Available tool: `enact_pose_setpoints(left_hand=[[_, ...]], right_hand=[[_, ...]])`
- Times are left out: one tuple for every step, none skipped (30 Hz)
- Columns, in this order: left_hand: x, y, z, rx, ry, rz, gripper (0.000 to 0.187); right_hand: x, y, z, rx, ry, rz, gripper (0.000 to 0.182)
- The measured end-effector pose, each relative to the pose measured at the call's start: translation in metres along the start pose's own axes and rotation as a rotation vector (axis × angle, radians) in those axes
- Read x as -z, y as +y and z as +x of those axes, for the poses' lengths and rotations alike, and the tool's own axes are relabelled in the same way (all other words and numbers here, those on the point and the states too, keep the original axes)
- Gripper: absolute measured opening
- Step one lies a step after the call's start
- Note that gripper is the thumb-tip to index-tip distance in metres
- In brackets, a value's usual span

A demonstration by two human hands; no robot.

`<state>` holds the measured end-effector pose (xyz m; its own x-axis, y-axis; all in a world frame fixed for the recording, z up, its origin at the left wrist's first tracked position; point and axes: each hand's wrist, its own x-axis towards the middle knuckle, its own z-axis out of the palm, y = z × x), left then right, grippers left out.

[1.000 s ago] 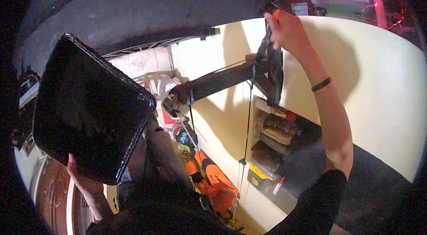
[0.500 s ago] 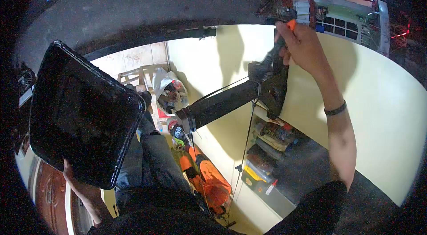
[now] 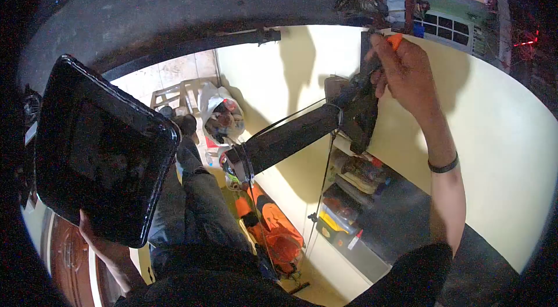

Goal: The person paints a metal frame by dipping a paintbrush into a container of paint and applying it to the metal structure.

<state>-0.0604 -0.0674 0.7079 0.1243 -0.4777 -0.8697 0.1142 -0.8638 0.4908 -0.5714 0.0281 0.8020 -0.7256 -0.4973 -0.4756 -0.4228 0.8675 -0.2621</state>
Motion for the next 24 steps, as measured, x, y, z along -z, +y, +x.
enact_pose_setpoints(left_hand=[[0.013,-0.006,0.002,-0.133,-0.044,0.127,0.063],[0.019,-0.008,0.006,-0.199,-0.069,0.19,0.062],[0.024,-0.01,0.009,-0.266,-0.09,0.251,0.061],[0.026,-0.009,0.012,-0.151,-0.187,0.044,0.062],[0.027,-0.01,0.013,-0.034,-0.28,-0.163,0.062],[0.026,-0.009,0.013,-0.034,-0.28,-0.164,0.062],[0.023,-0.007,0.012,-0.021,-0.259,-0.162,0.062],[0.019,-0.006,0.011,-0.008,-0.239,-0.16,0.062],[0.015,-0.004,0.008,-0.007,-0.239,-0.157,0.062],[0.009,-0.001,0.004,0.0,-0.146,-0.085,0.063],[0.01,-0.001,0.004,0.002,-0.099,-0.049,0.063],[0.011,-0.001,0.005,0.006,-0.051,-0.013,0.064],[0.019,-0.003,0.009,-0.013,-0.137,-0.036,0.064],[0.023,-0.005,0.012,-0.033,-0.223,-0.061,0.065],[0.021,-0.007,0.013,-0.034,-0.221,-0.062,0.065],[0.02,-0.009,0.012,-0.036,-0.213,-0.122,0.065],[0.017,-0.009,0.012,-0.038,-0.205,-0.181,0.066],[0.008,-0.007,0.008,-0.038,-0.205,-0.179,0.066],[-0.006,-0.002,0.001,-0.016,-0.056,-0.098,0.069],[-0.013,0.001,-0.003,0.005,0.092,-0.019,0.072],[-0.011,0.002,-0.003,0.004,0.089,-0.019,0.072],[-0.007,0.002,-0.003,-0.014,0.008,0.015,0.072],[-0.003,0.003,-0.003,-0.032,-0.07,0.048,0.072],[-0.001,0.005,-0.002,-0.034,-0.069,0.046,0.072]], right_hand=[[0.004,0.005,0.002,-0.008,0.009,-0.021,0.039],[0.007,0.016,0.007,-0.007,0.011,-0.021,0.039],[0.009,0.032,0.014,0.075,0.049,-0.136,0.04],[0.011,0.041,0.018,0.155,0.086,-0.251,0.04],[0.015,0.042,0.021,0.155,0.087,-0.251,0.04],[0.017,0.042,0.025,0.159,0.104,-0.249,0.04],[0.017,0.04,0.027,0.163,0.119,-0.246,0.04],[0.015,0.035,0.026,0.162,0.119,-0.245,0.04],[0.009,0.023,0.025,0.08,0.102,-0.159,0.041],[0.005,0.018,0.023,-0.002,0.086,-0.071,0.042],[0.001,0.023,0.024,-0.004,0.085,-0.069,0.042],[-0.004,0.031,0.025,-0.022,0.07,-0.14,0.044],[-0.007,0.036,0.026,-0.041,0.056,-0.211,0.045],[-0.003,0.037,0.03,-0.04,0.056,-0.211,0.045],[0.003,0.038,0.035,-0.003,0.07,-0.253,0.046],[0.006,0.038,0.037,0.033,0.083,-0.294,0.047],[0.004,0.037,0.037,0.034,0.081,-0.293,0.047],[0.0,0.03,0.035,-0.005,0.056,-0.203,0.047],[-0.003,0.026,0.032,-0.046,0.032,-0.114,0.047],[-0.004,0.026,0.031,-0.047,0.035,-0.114,0.047],[-0.007,0.028,0.03,0.01,0.047,-0.204,0.048],[-0.009,0.03,0.031,0.069,0.061,-0.294,0.048],[-0.006,0.037,0.037,0.117,0.106,-0.334,0.048],[-0.005,0.033,0.037,0.121,0.107,-0.334,0.048]])
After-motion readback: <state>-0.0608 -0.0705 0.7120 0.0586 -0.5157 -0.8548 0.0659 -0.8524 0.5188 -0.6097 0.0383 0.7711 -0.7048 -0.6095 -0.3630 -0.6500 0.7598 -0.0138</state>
